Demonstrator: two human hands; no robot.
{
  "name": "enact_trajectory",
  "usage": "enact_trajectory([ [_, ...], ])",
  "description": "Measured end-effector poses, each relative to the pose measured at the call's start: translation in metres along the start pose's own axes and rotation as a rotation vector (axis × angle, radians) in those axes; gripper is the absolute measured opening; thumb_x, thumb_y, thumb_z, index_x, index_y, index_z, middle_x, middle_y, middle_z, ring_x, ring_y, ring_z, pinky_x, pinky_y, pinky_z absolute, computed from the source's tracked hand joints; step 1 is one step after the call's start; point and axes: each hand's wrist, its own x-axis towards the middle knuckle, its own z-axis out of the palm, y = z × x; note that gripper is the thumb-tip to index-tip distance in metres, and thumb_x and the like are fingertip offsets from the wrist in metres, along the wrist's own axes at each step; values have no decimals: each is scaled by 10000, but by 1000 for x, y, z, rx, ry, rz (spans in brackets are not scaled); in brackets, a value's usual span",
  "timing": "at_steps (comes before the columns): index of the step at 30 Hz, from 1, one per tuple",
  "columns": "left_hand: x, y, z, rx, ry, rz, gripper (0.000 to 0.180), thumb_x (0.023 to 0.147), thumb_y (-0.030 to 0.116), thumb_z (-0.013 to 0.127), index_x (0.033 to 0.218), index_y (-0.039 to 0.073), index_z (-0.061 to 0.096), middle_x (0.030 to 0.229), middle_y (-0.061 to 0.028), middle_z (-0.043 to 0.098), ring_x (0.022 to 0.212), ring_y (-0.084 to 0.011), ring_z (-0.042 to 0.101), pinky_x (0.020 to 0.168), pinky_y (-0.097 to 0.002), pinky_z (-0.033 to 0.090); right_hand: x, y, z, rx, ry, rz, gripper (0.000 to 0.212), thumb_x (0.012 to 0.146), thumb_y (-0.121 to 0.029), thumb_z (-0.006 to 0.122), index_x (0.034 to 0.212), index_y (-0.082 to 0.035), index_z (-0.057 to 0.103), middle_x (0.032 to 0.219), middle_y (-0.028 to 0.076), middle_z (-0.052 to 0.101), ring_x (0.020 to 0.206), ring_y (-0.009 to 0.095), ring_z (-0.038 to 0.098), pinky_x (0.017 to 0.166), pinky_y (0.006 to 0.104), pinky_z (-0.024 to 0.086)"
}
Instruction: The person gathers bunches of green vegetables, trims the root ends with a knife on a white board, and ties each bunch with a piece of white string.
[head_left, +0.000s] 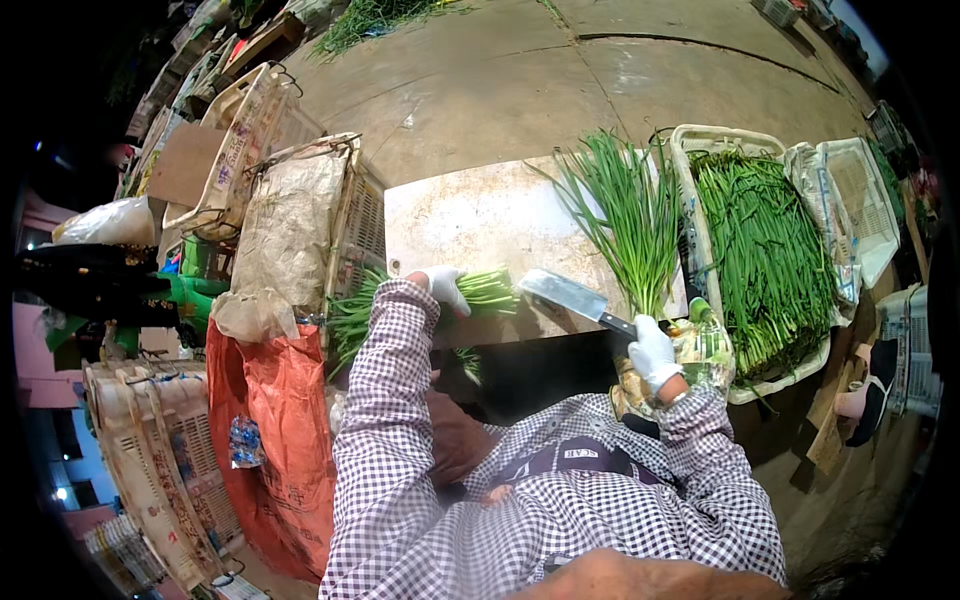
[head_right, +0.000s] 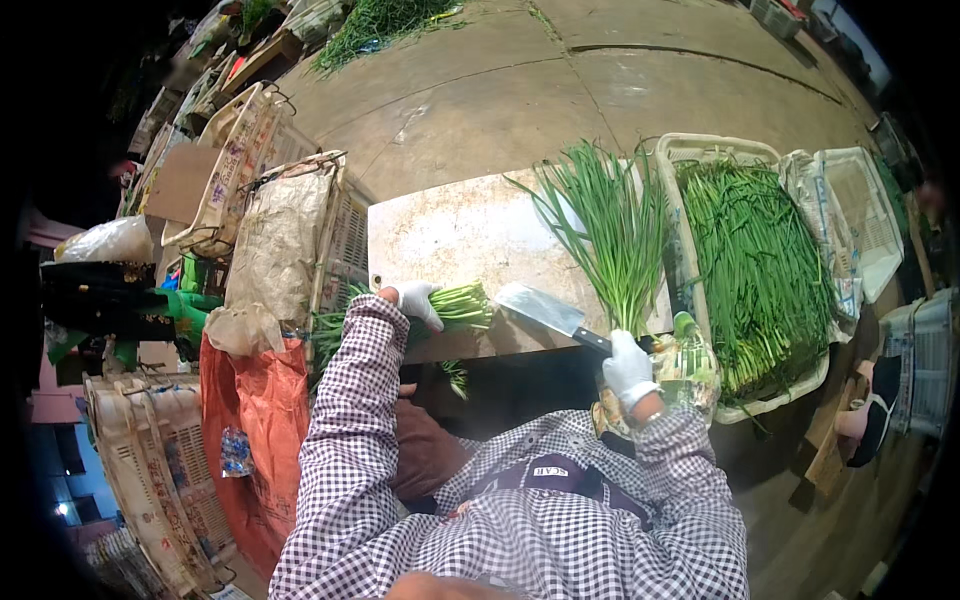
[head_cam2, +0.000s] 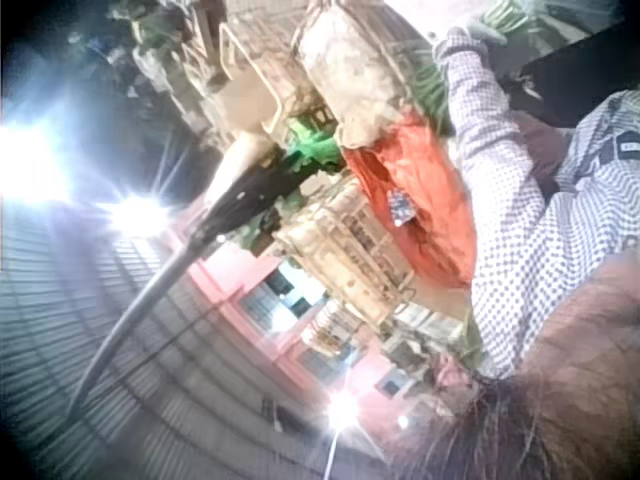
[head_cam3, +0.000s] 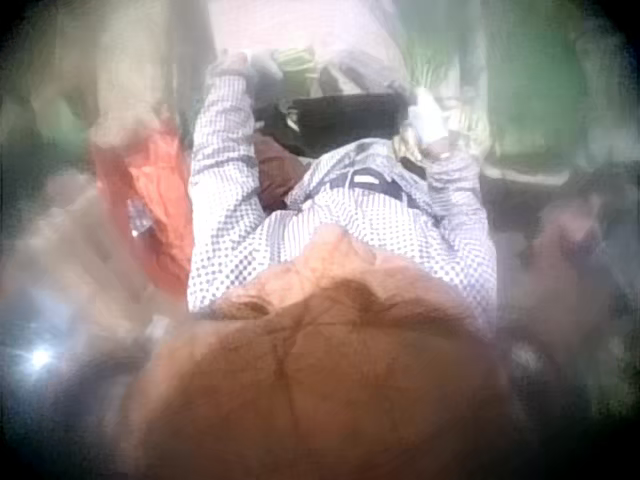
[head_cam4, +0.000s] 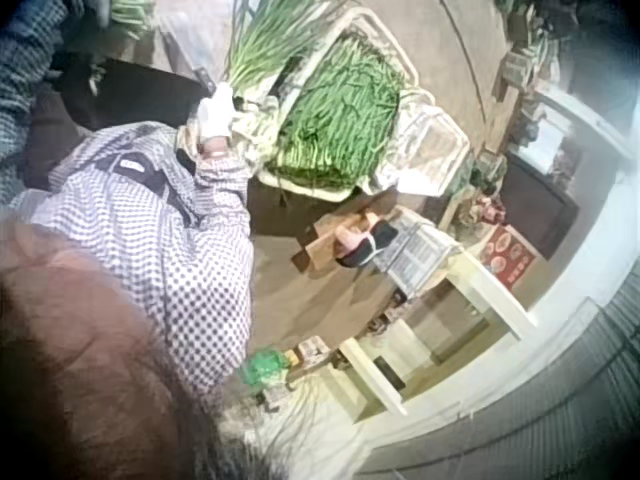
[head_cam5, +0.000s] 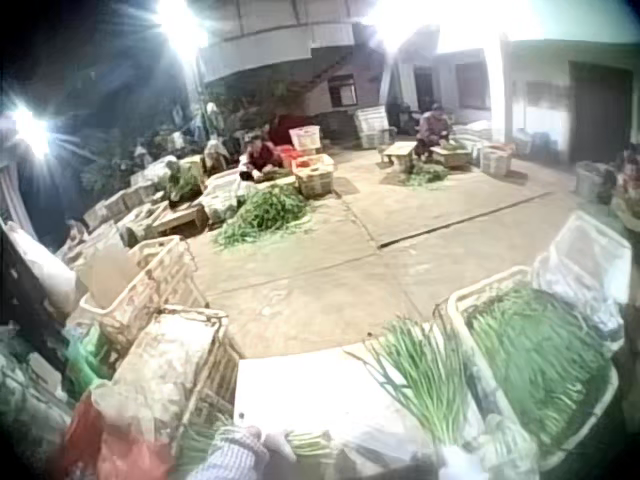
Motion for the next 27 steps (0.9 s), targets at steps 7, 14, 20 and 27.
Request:
enact_trajectory([
  [7,-28,53,-15,63,-143,40,628,625,288,871,1164,41,662,1004,-128,717,921,-216,663,838,-330,504,-32,4,-40,685,-103,-31,318,739,48,504,1048,-19,540,882,81,555,863,185,567,796,316,466],
  [14,18,49,7,4,-219,66,627,665,335,837,1178,26,652,1059,-142,706,964,-248,658,856,-345,503,3,-51,-23,357,127,-127,285,919,-229,629,1136,-69,535,842,214,660,798,398,654,669,439,516],
  [20,4,75,33,519,323,-201,1060,545,482,858,1426,99,411,1343,-163,538,1252,-318,504,1067,-490,358,18,-49,25,409,131,-176,375,882,-109,563,1251,-92,499,958,209,652,825,405,638,703,460,510],
  [27,19,95,77,444,566,-163,1001,527,397,887,1368,86,443,1149,-154,643,1088,-314,617,983,-451,440,26,-75,54,146,150,-92,417,901,-144,468,1318,-138,488,1030,199,634,748,376,654,629,478,527],
])
